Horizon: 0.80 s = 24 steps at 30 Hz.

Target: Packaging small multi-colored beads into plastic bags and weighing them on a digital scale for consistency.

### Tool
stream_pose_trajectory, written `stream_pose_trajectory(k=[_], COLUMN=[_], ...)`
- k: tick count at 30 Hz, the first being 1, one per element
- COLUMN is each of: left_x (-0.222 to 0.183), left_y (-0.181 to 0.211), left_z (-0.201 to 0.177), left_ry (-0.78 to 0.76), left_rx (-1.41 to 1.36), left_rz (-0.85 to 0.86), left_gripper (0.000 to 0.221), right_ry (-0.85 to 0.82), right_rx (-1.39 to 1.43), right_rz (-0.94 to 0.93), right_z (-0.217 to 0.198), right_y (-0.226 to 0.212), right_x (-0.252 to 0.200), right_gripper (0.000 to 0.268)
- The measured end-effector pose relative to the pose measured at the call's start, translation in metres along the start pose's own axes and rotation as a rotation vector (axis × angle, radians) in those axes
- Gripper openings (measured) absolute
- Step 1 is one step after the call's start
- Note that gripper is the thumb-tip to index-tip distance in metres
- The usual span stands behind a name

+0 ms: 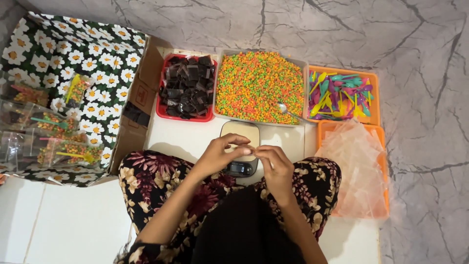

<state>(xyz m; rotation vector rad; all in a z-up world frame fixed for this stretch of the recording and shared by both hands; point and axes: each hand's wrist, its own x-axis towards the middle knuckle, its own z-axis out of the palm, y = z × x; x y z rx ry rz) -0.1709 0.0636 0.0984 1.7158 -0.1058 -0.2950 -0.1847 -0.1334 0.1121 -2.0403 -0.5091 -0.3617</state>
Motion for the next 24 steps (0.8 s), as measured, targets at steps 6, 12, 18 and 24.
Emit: stream_pose_trajectory(k=[6,12,18,24], left_x=[-0.014,-0.016,-0.015,-0.023], left_y=[-0.007,-0.014,-0.013,0.01], left_z=[0.012,0.029,0.035,0.034], left_ry=[0.137,0.217,0.3,0.272], left_rx=[-0.017,-0.081,-0.134,-0.222], left_rz=[0.198,0.223,0.254,0.258], left_gripper=[0.037,0.023,0.012,0.013], right_ry=[0.038,-0.097,-0.025,0.049], right_rx=[0.08,0.109,0.155,0.397], right_rz=[0.027,0.048,0.089,0.261], right_z=[-0.005,-0.019,-0.016,-0.016], right_y=[0.003,-0.016,-0.024,-0.014], right_x=[0.001,0.01,0.012,0.0], right_gripper=[0.014,0.014,0.019,0.033])
